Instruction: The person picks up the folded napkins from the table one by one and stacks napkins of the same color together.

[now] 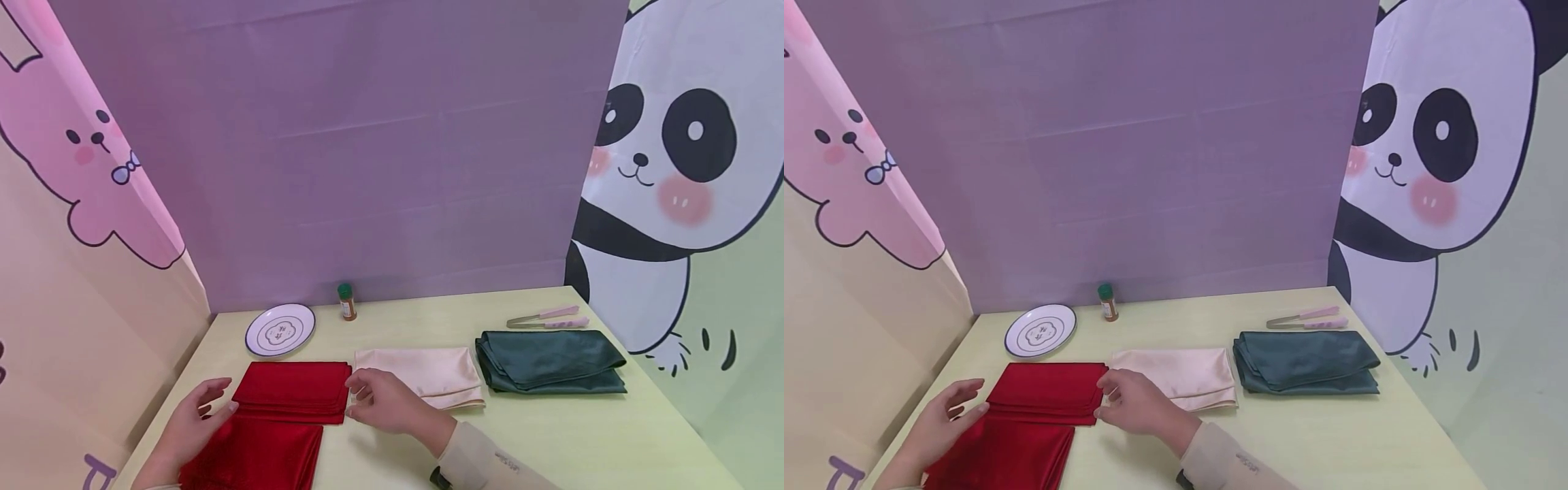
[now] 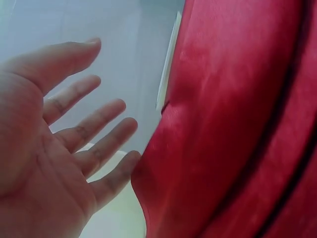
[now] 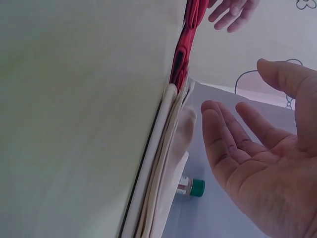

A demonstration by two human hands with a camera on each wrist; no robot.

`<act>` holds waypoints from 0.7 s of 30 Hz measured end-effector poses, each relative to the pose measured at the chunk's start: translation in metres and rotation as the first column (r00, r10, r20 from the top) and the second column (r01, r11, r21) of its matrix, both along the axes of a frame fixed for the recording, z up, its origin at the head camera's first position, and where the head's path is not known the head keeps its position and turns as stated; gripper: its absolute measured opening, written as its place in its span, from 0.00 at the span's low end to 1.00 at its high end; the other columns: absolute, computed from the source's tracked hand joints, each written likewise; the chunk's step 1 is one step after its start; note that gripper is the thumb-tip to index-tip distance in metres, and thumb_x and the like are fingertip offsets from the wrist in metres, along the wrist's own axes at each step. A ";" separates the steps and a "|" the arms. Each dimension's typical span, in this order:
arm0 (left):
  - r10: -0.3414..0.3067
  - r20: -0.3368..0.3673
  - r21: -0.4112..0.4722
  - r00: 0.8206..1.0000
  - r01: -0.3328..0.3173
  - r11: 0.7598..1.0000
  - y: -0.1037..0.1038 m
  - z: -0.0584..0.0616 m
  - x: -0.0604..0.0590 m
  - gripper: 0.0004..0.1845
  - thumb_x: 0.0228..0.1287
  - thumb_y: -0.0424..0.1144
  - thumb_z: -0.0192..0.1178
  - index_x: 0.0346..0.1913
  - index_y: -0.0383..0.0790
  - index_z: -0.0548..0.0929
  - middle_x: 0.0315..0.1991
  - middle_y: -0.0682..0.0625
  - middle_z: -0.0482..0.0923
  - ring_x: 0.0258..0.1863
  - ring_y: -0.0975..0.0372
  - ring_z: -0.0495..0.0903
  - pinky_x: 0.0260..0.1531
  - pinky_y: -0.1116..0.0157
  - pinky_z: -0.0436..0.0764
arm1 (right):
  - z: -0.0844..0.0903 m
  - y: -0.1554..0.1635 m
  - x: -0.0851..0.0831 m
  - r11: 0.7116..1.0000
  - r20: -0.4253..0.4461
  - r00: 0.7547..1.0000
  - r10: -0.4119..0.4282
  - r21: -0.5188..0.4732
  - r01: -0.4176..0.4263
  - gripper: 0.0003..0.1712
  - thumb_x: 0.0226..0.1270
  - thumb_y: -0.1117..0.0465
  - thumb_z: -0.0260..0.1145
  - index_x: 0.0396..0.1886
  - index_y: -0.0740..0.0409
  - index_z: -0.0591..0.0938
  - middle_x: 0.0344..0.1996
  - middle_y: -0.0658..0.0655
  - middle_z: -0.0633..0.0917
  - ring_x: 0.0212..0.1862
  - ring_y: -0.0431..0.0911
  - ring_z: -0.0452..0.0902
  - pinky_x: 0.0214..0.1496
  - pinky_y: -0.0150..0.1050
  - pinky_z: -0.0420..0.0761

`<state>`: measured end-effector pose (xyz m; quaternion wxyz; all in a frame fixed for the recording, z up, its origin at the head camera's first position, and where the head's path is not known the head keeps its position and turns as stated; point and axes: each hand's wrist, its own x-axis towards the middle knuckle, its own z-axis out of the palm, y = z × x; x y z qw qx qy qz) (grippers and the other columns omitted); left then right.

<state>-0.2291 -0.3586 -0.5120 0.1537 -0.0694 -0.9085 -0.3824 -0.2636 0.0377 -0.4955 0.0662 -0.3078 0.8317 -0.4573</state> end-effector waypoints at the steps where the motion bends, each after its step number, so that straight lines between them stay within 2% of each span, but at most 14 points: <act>1: 0.004 0.014 -0.004 1.000 -0.004 1.000 -0.002 -0.001 0.000 0.25 0.70 0.41 0.71 0.65 0.36 0.79 0.62 0.38 0.82 0.60 0.43 0.80 0.55 0.50 0.83 | 0.000 -0.002 0.001 1.000 0.004 1.000 0.005 0.005 -0.005 0.24 0.67 0.58 0.76 0.59 0.60 0.82 0.52 0.57 0.85 0.52 0.50 0.84 0.53 0.36 0.83; 8: 0.019 0.063 0.018 0.998 -0.021 1.000 -0.016 -0.004 0.004 0.28 0.70 0.40 0.70 0.67 0.30 0.76 0.63 0.32 0.79 0.62 0.37 0.78 0.59 0.38 0.77 | 0.001 -0.013 0.002 0.999 0.002 0.999 0.034 0.036 -0.034 0.24 0.66 0.59 0.77 0.58 0.61 0.82 0.52 0.56 0.85 0.51 0.47 0.84 0.52 0.34 0.83; 10: 0.016 0.077 0.028 0.997 -0.019 0.999 -0.020 -0.006 0.004 0.29 0.70 0.39 0.70 0.68 0.29 0.75 0.64 0.31 0.78 0.62 0.35 0.77 0.58 0.37 0.78 | 0.001 -0.017 0.002 0.998 0.014 0.999 0.042 0.038 -0.043 0.24 0.66 0.59 0.77 0.58 0.61 0.82 0.51 0.56 0.85 0.50 0.47 0.85 0.51 0.34 0.83; 13: 0.013 0.105 0.054 0.994 -0.019 0.998 -0.024 -0.009 0.005 0.29 0.70 0.38 0.71 0.68 0.28 0.74 0.65 0.30 0.76 0.62 0.34 0.77 0.57 0.43 0.81 | 0.002 -0.024 0.003 0.998 0.053 0.997 0.053 0.040 -0.055 0.24 0.65 0.59 0.78 0.58 0.61 0.82 0.50 0.56 0.86 0.50 0.47 0.85 0.51 0.33 0.83; 16: 0.013 0.137 0.080 0.990 -0.025 0.996 -0.027 -0.012 0.005 0.30 0.70 0.36 0.70 0.69 0.28 0.73 0.65 0.29 0.75 0.62 0.34 0.77 0.53 0.57 0.84 | 0.003 -0.030 0.004 0.997 0.085 0.994 0.061 0.051 -0.066 0.24 0.64 0.59 0.79 0.56 0.61 0.83 0.48 0.54 0.85 0.49 0.45 0.85 0.51 0.33 0.82; 19: 0.009 0.158 0.115 0.987 -0.028 0.993 -0.030 -0.013 0.006 0.30 0.69 0.35 0.71 0.69 0.27 0.73 0.65 0.28 0.75 0.61 0.34 0.78 0.48 0.68 0.83 | 0.001 -0.036 0.003 0.994 0.089 0.994 0.067 0.084 -0.075 0.23 0.63 0.60 0.79 0.55 0.60 0.84 0.46 0.51 0.85 0.46 0.41 0.84 0.51 0.32 0.82; 21: 0.007 0.172 0.130 0.985 -0.030 0.991 -0.031 -0.014 0.006 0.30 0.69 0.35 0.71 0.68 0.27 0.73 0.64 0.28 0.75 0.60 0.35 0.79 0.45 0.71 0.82 | 0.000 -0.039 0.002 0.991 0.085 0.993 0.079 0.103 -0.087 0.22 0.63 0.60 0.79 0.55 0.59 0.84 0.45 0.49 0.85 0.45 0.38 0.83 0.51 0.31 0.82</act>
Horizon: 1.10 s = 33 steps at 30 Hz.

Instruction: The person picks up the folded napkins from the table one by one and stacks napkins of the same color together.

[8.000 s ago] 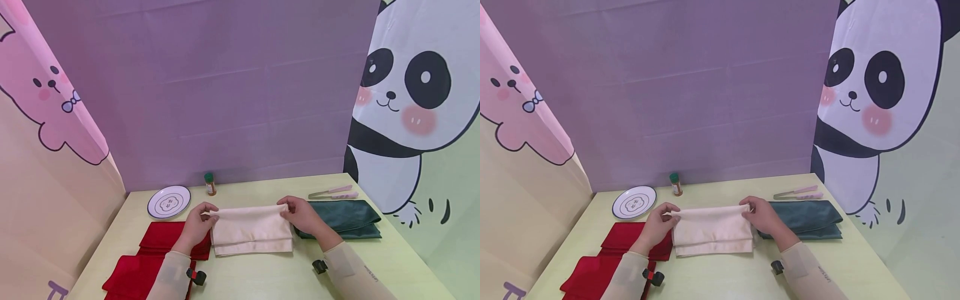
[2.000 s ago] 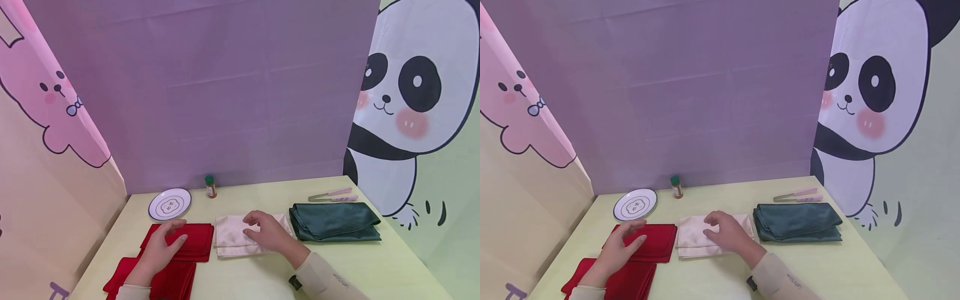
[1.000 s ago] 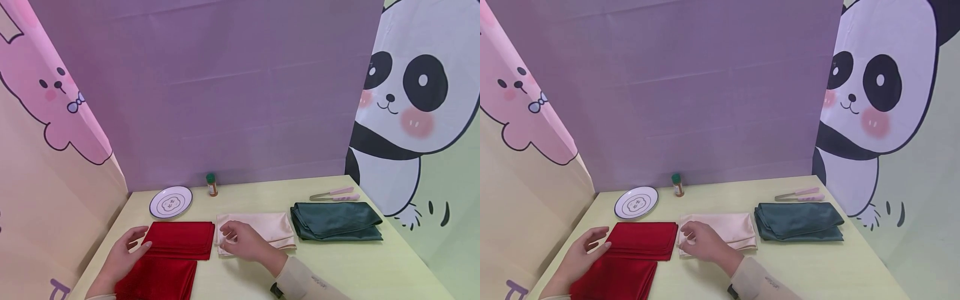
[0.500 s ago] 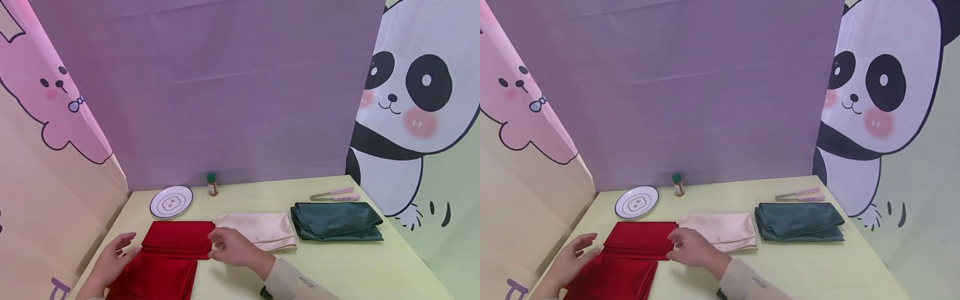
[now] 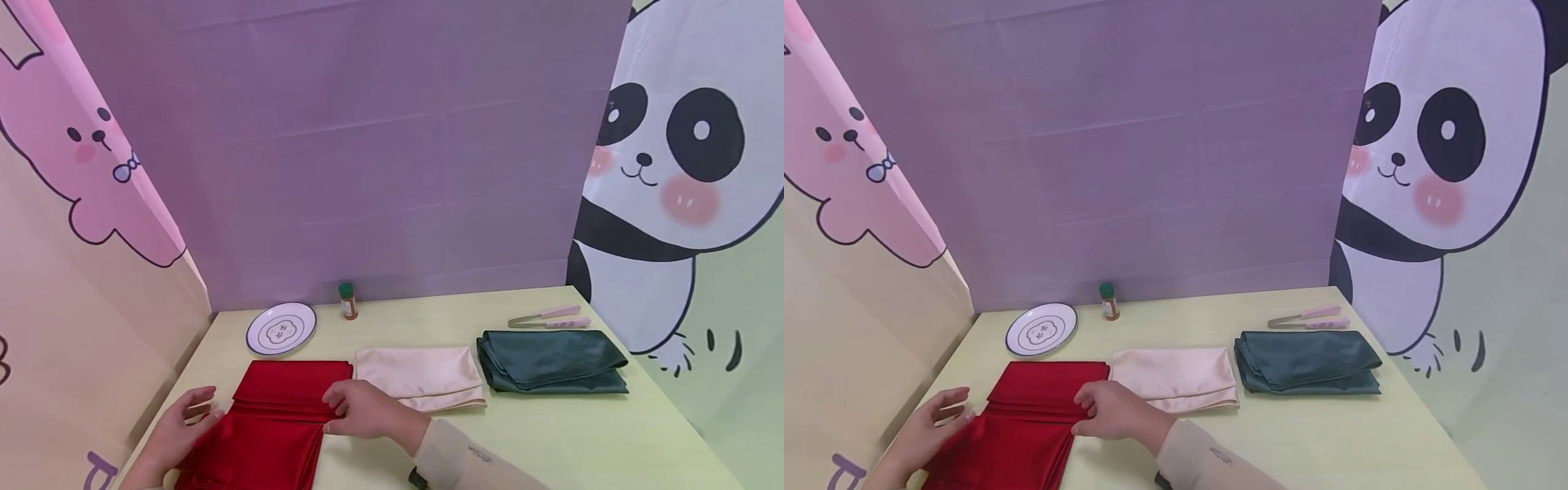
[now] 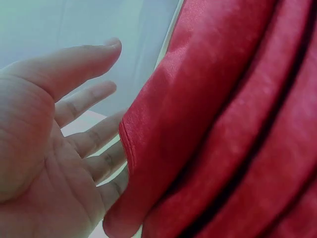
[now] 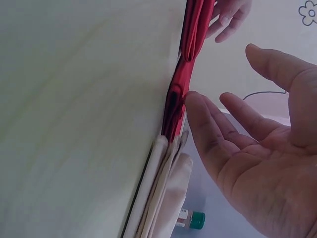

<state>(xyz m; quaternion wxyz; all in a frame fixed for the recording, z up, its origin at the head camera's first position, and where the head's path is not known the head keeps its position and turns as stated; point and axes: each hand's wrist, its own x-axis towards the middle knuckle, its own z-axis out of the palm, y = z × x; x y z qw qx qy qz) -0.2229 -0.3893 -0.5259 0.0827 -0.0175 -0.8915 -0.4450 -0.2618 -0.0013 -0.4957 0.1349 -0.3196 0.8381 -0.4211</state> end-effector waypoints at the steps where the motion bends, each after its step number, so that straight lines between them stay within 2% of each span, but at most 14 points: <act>1: -0.001 0.005 0.004 1.000 0.001 1.000 0.000 0.000 0.000 0.30 0.69 0.36 0.71 0.68 0.26 0.73 0.64 0.28 0.76 0.60 0.35 0.80 0.44 0.72 0.82 | -0.001 -0.001 -0.001 1.000 -0.004 1.000 0.008 0.007 -0.008 0.22 0.63 0.59 0.79 0.55 0.59 0.84 0.45 0.48 0.86 0.44 0.37 0.83 0.50 0.31 0.82; 7: 0.005 0.075 -0.022 0.997 -0.003 1.000 -0.003 -0.001 -0.002 0.31 0.69 0.39 0.72 0.68 0.28 0.74 0.62 0.30 0.79 0.56 0.41 0.82 0.44 0.68 0.84 | -0.001 -0.007 -0.004 0.999 -0.011 0.999 0.038 0.025 -0.038 0.21 0.63 0.60 0.79 0.54 0.59 0.85 0.45 0.48 0.86 0.43 0.36 0.84 0.49 0.30 0.82; 11: 0.026 0.137 -0.059 0.990 -0.018 0.998 -0.004 0.000 -0.002 0.32 0.67 0.39 0.73 0.69 0.31 0.75 0.60 0.33 0.80 0.56 0.43 0.82 0.49 0.60 0.86 | -0.001 -0.011 -0.004 0.998 -0.010 0.999 0.049 0.045 -0.048 0.20 0.63 0.60 0.79 0.53 0.59 0.86 0.44 0.47 0.86 0.41 0.33 0.82 0.47 0.28 0.82; 15: 0.043 0.163 -0.082 0.986 -0.030 0.996 -0.005 0.001 -0.001 0.31 0.64 0.37 0.75 0.66 0.30 0.77 0.58 0.33 0.82 0.56 0.42 0.82 0.51 0.52 0.86 | 0.000 -0.014 -0.003 0.997 0.002 0.999 0.047 0.057 -0.047 0.20 0.63 0.61 0.79 0.53 0.59 0.86 0.43 0.47 0.86 0.39 0.32 0.82 0.47 0.28 0.82; 18: 0.047 0.163 -0.102 0.986 -0.031 0.994 -0.005 0.001 -0.001 0.29 0.62 0.36 0.76 0.63 0.28 0.80 0.56 0.34 0.83 0.54 0.43 0.83 0.49 0.55 0.87 | 0.000 -0.015 -0.002 0.997 0.009 0.999 0.044 0.067 -0.045 0.20 0.62 0.61 0.79 0.53 0.59 0.86 0.42 0.45 0.86 0.39 0.32 0.82 0.46 0.28 0.82; 25: 0.056 0.166 -0.115 0.985 -0.037 0.993 -0.005 0.000 -0.001 0.29 0.59 0.34 0.78 0.62 0.28 0.82 0.55 0.35 0.84 0.49 0.50 0.84 0.42 0.67 0.85 | -0.002 -0.017 0.000 0.998 0.027 0.999 0.042 0.055 -0.044 0.17 0.61 0.63 0.80 0.49 0.57 0.87 0.39 0.42 0.86 0.37 0.31 0.82 0.44 0.27 0.82; 33: 0.043 0.158 -0.064 0.987 -0.034 0.997 -0.002 0.001 0.005 0.21 0.57 0.28 0.77 0.54 0.28 0.86 0.44 0.42 0.87 0.37 0.60 0.83 0.35 0.68 0.84 | -0.005 -0.018 0.002 0.997 0.009 0.999 0.043 0.063 -0.044 0.16 0.61 0.63 0.80 0.47 0.56 0.87 0.39 0.41 0.86 0.37 0.30 0.82 0.42 0.27 0.81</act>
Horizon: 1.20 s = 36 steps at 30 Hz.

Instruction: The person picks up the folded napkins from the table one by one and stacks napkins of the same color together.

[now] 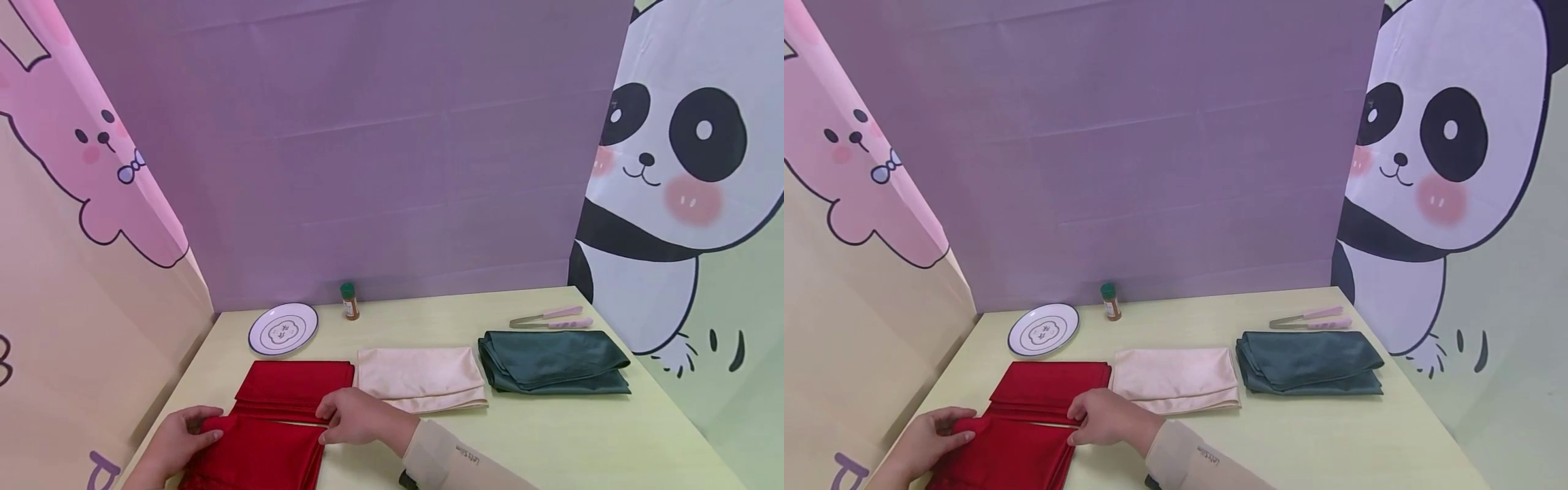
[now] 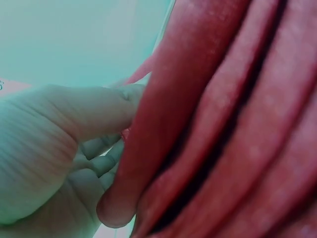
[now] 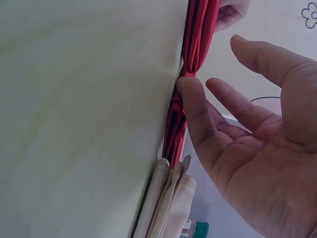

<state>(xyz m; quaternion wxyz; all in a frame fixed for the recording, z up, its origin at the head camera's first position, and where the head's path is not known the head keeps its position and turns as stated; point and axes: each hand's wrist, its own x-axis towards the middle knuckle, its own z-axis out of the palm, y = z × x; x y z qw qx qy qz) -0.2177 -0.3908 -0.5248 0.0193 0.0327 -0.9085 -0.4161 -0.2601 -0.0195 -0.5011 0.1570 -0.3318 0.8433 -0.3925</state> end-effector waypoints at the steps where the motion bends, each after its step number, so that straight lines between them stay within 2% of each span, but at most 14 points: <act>1: -0.008 -0.008 0.004 1.000 0.008 1.000 0.000 0.000 0.000 0.19 0.57 0.28 0.77 0.52 0.28 0.87 0.43 0.42 0.88 0.36 0.61 0.83 0.35 0.68 0.84 | 0.000 0.000 0.000 1.000 -0.002 1.000 0.000 0.001 0.000 0.16 0.61 0.63 0.80 0.47 0.56 0.87 0.39 0.41 0.86 0.36 0.30 0.82 0.42 0.27 0.81; 7: -0.067 -0.076 0.008 0.995 0.068 0.998 -0.002 -0.006 0.000 0.12 0.56 0.26 0.77 0.43 0.30 0.90 0.35 0.45 0.88 0.32 0.67 0.81 0.32 0.68 0.82 | -0.001 0.000 0.001 1.000 -0.014 1.000 0.001 0.003 -0.001 0.16 0.61 0.63 0.80 0.48 0.56 0.87 0.39 0.40 0.86 0.37 0.30 0.82 0.41 0.27 0.81; 12: -0.065 -0.126 0.047 0.990 0.071 0.996 0.000 -0.009 0.000 0.09 0.56 0.27 0.77 0.39 0.32 0.90 0.33 0.46 0.89 0.31 0.67 0.83 0.31 0.68 0.82 | -0.001 -0.001 0.000 1.000 -0.024 1.000 0.008 0.003 -0.008 0.16 0.61 0.62 0.79 0.48 0.57 0.87 0.39 0.41 0.86 0.37 0.30 0.82 0.42 0.27 0.81; 19: -0.014 -0.153 0.144 0.988 0.037 0.989 0.006 -0.012 -0.004 0.08 0.57 0.28 0.78 0.39 0.34 0.90 0.33 0.45 0.88 0.31 0.63 0.83 0.30 0.66 0.82 | 0.001 0.000 0.001 1.000 -0.027 1.000 0.013 0.019 -0.012 0.15 0.63 0.58 0.79 0.48 0.54 0.87 0.36 0.38 0.85 0.37 0.30 0.80 0.43 0.27 0.81; 24: 0.031 -0.158 0.200 0.987 0.001 0.980 0.009 -0.012 -0.004 0.08 0.58 0.28 0.77 0.40 0.34 0.90 0.32 0.45 0.88 0.27 0.63 0.80 0.23 0.64 0.80 | 0.003 0.001 0.002 0.999 0.013 0.999 0.032 0.031 -0.033 0.15 0.63 0.56 0.80 0.47 0.53 0.87 0.32 0.39 0.85 0.35 0.31 0.80 0.43 0.29 0.81; 27: 0.050 -0.161 0.232 0.986 -0.012 0.973 0.009 -0.011 -0.004 0.08 0.59 0.28 0.76 0.40 0.33 0.90 0.31 0.45 0.87 0.23 0.63 0.78 0.19 0.63 0.79 | 0.003 0.001 0.003 0.997 0.002 0.999 0.048 0.059 -0.048 0.16 0.62 0.56 0.81 0.48 0.52 0.87 0.32 0.40 0.85 0.36 0.30 0.79 0.43 0.29 0.80; 31: 0.058 -0.172 0.262 0.983 -0.011 0.965 0.010 -0.011 -0.003 0.08 0.59 0.28 0.75 0.41 0.32 0.89 0.30 0.46 0.87 0.23 0.63 0.78 0.18 0.63 0.79 | 0.002 0.001 0.004 0.994 -0.047 0.997 0.062 0.093 -0.058 0.16 0.60 0.57 0.81 0.47 0.51 0.88 0.30 0.39 0.83 0.35 0.30 0.78 0.41 0.28 0.80; 36: 0.078 -0.130 0.278 0.988 -0.039 0.960 0.011 -0.010 -0.004 0.10 0.60 0.29 0.75 0.43 0.32 0.89 0.31 0.45 0.86 0.22 0.61 0.78 0.17 0.61 0.81 | 0.002 -0.001 0.006 0.990 -0.099 0.993 0.059 0.137 -0.045 0.12 0.59 0.57 0.82 0.41 0.50 0.89 0.26 0.39 0.79 0.31 0.31 0.74 0.35 0.27 0.77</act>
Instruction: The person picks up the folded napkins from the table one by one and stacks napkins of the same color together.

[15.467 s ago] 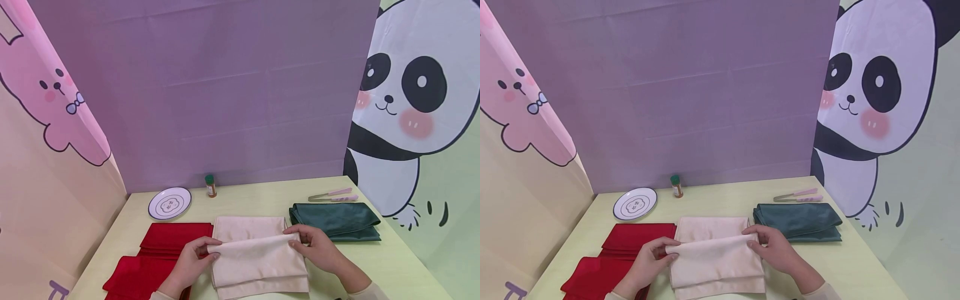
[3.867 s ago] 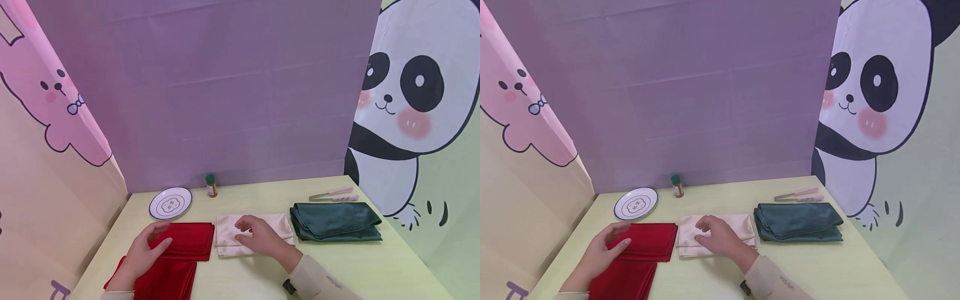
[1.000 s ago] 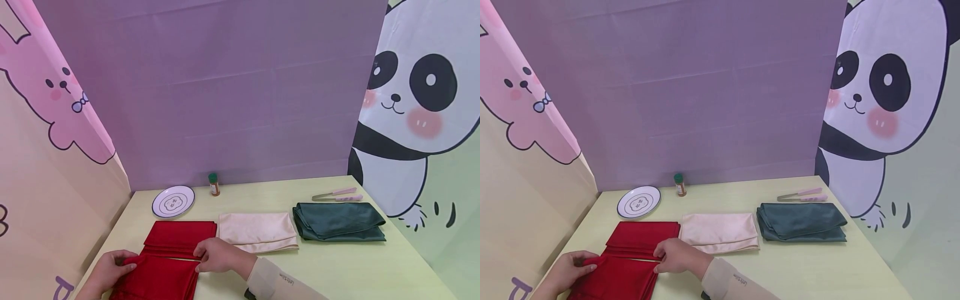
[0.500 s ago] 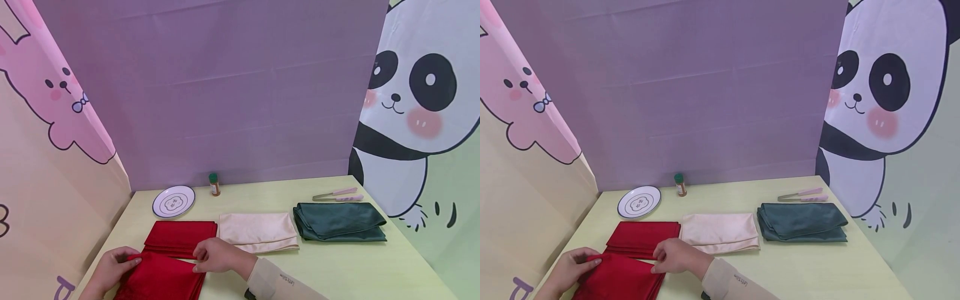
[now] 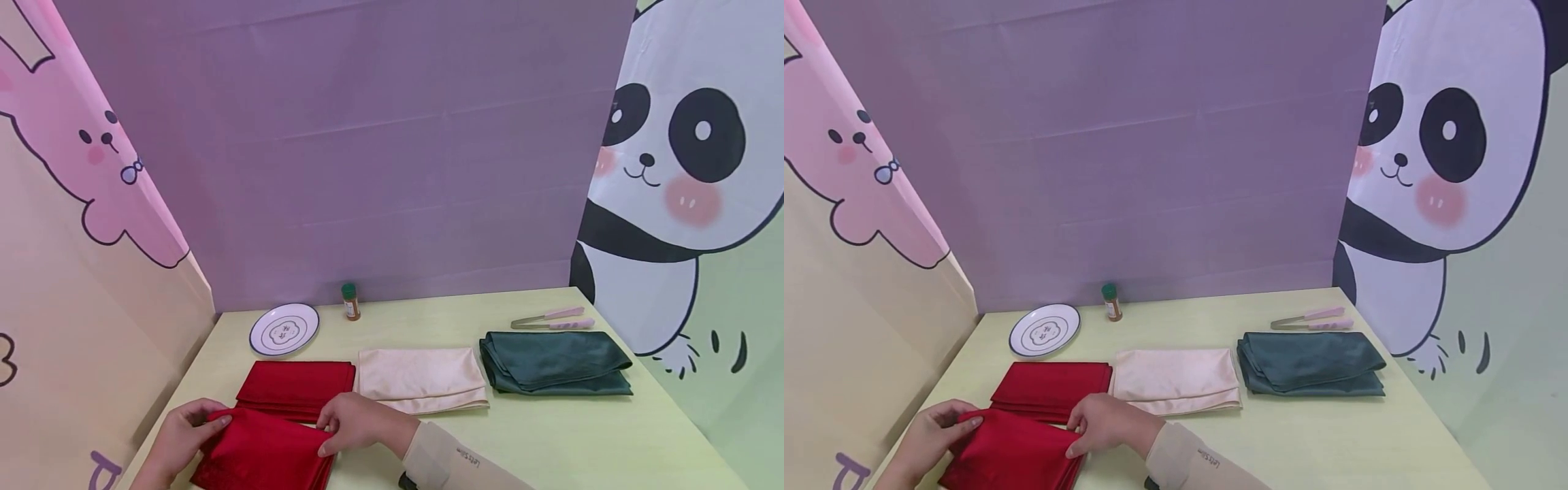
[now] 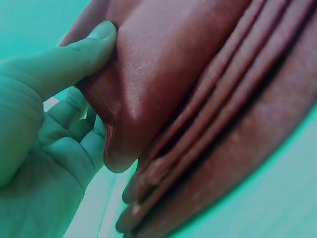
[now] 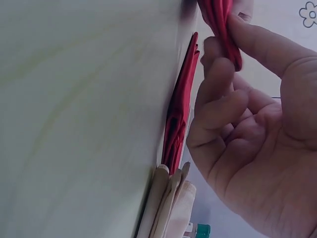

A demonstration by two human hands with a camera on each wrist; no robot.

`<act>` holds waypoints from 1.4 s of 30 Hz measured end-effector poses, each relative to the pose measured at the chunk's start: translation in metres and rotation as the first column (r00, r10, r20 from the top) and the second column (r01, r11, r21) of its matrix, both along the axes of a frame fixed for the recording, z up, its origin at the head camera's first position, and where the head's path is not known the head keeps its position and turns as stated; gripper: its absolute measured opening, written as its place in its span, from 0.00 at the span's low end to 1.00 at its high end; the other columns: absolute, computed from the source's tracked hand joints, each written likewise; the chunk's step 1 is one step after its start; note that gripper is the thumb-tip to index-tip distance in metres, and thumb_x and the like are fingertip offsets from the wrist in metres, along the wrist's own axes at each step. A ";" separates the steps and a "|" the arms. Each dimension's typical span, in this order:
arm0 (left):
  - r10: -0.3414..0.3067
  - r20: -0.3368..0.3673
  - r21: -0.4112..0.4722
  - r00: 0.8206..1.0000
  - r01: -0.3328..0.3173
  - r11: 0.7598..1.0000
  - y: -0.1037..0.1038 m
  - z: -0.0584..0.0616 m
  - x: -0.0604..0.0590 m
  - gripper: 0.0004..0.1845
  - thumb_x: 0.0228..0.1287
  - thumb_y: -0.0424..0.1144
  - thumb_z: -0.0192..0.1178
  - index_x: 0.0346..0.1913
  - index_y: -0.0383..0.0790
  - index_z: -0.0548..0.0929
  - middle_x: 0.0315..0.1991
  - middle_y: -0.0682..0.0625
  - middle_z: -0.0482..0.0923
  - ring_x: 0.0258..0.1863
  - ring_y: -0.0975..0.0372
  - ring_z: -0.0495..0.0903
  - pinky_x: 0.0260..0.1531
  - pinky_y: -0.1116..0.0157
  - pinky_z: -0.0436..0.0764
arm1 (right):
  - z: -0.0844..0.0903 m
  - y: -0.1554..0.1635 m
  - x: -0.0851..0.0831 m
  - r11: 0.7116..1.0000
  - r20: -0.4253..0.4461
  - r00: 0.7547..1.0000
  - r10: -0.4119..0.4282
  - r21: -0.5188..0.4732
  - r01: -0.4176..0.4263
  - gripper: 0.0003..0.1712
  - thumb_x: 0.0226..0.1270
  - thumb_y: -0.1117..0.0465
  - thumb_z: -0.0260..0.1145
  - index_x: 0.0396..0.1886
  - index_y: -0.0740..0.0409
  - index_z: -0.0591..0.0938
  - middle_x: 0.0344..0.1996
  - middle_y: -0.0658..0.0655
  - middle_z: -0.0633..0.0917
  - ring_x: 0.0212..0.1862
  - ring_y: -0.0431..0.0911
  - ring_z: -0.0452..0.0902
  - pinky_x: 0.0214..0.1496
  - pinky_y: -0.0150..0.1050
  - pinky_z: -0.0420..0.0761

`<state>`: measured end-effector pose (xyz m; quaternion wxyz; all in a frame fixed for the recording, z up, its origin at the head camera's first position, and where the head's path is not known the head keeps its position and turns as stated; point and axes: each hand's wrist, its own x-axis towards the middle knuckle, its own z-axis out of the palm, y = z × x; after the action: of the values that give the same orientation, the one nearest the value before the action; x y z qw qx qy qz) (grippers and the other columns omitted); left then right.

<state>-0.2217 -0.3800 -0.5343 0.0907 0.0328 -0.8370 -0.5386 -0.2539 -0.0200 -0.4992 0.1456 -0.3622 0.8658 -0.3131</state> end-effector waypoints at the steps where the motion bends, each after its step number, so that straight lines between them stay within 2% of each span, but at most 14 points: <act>1: 0.002 0.012 0.001 1.000 -0.002 1.000 0.000 0.000 0.000 0.10 0.60 0.29 0.75 0.44 0.32 0.89 0.31 0.45 0.86 0.22 0.61 0.78 0.17 0.60 0.81 | 0.000 0.000 0.000 1.000 -0.006 1.000 0.001 0.010 -0.001 0.10 0.59 0.56 0.81 0.39 0.49 0.89 0.25 0.39 0.79 0.30 0.31 0.73 0.34 0.28 0.77; 3: 0.006 0.029 0.002 1.000 -0.006 1.000 0.000 0.000 -0.001 0.10 0.61 0.30 0.75 0.44 0.32 0.89 0.32 0.45 0.86 0.23 0.60 0.79 0.18 0.60 0.82 | 0.001 0.000 0.000 1.000 -0.010 1.000 0.004 0.021 -0.004 0.07 0.60 0.57 0.81 0.32 0.48 0.88 0.21 0.40 0.77 0.27 0.32 0.71 0.30 0.28 0.74; 6: -0.001 0.035 0.020 0.999 0.000 1.000 0.000 0.001 0.000 0.11 0.62 0.30 0.75 0.45 0.31 0.88 0.33 0.43 0.86 0.24 0.59 0.80 0.19 0.59 0.84 | 0.002 0.001 -0.001 1.000 -0.017 1.000 0.013 0.015 -0.012 0.11 0.61 0.58 0.79 0.24 0.47 0.85 0.17 0.40 0.75 0.24 0.32 0.68 0.26 0.28 0.71; 9: -0.014 0.008 0.050 1.000 0.014 0.999 0.001 0.002 0.001 0.11 0.61 0.28 0.74 0.46 0.30 0.88 0.33 0.42 0.86 0.24 0.58 0.82 0.20 0.57 0.85 | 0.004 0.003 -0.004 1.000 -0.020 1.000 0.015 -0.015 -0.015 0.14 0.63 0.60 0.77 0.21 0.47 0.82 0.16 0.40 0.73 0.22 0.32 0.66 0.24 0.28 0.69; 15: -0.049 -0.075 0.054 0.996 0.053 0.997 0.004 0.007 0.004 0.11 0.61 0.28 0.74 0.46 0.28 0.88 0.36 0.43 0.88 0.28 0.60 0.83 0.22 0.59 0.86 | 0.005 0.008 -0.011 0.995 0.004 1.000 0.002 -0.097 -0.002 0.12 0.65 0.63 0.74 0.23 0.46 0.84 0.16 0.40 0.75 0.21 0.33 0.68 0.24 0.29 0.70; 23: -0.021 -0.059 0.025 0.998 0.023 0.999 0.006 0.011 0.002 0.10 0.63 0.28 0.74 0.45 0.31 0.87 0.34 0.43 0.87 0.29 0.59 0.82 0.29 0.65 0.84 | 0.006 0.012 -0.015 0.987 0.022 0.997 -0.069 -0.145 0.072 0.12 0.65 0.62 0.75 0.24 0.45 0.84 0.19 0.43 0.77 0.27 0.35 0.72 0.28 0.30 0.73; 29: -0.063 -0.068 0.035 0.996 0.065 0.997 0.003 0.009 0.001 0.12 0.65 0.29 0.72 0.49 0.31 0.85 0.38 0.42 0.86 0.33 0.58 0.84 0.34 0.65 0.85 | 0.008 0.014 -0.015 0.975 0.057 0.991 -0.122 -0.178 0.130 0.11 0.68 0.60 0.74 0.26 0.45 0.83 0.20 0.45 0.79 0.28 0.37 0.73 0.28 0.32 0.74; 33: -0.094 -0.089 0.065 0.992 0.100 0.993 0.005 0.010 0.002 0.12 0.65 0.28 0.71 0.49 0.28 0.83 0.39 0.43 0.86 0.32 0.57 0.86 0.32 0.65 0.86 | 0.007 0.014 -0.016 0.971 0.083 0.989 -0.126 -0.194 0.140 0.10 0.71 0.61 0.72 0.29 0.47 0.82 0.19 0.46 0.80 0.24 0.38 0.74 0.27 0.33 0.74; 37: -0.118 -0.114 0.098 0.986 0.129 0.987 0.005 0.011 0.003 0.12 0.66 0.26 0.70 0.49 0.26 0.82 0.42 0.43 0.86 0.31 0.56 0.88 0.31 0.63 0.88 | 0.004 0.014 -0.015 0.960 0.155 0.980 -0.123 -0.231 0.157 0.07 0.74 0.63 0.69 0.35 0.50 0.80 0.20 0.51 0.82 0.22 0.44 0.78 0.26 0.35 0.81; 42: -0.131 -0.131 0.148 0.983 0.150 0.977 0.006 0.015 0.003 0.15 0.70 0.28 0.68 0.55 0.26 0.80 0.44 0.46 0.86 0.31 0.54 0.89 0.30 0.56 0.90 | 0.004 0.013 -0.016 0.934 0.269 0.953 -0.141 -0.283 0.218 0.05 0.77 0.65 0.65 0.44 0.50 0.79 0.25 0.54 0.83 0.24 0.53 0.84 0.27 0.46 0.87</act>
<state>-0.2192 -0.3745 -0.5191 0.0995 -0.0521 -0.7851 -0.6091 -0.2696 -0.0066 -0.4950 0.1630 -0.2581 0.8111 -0.4990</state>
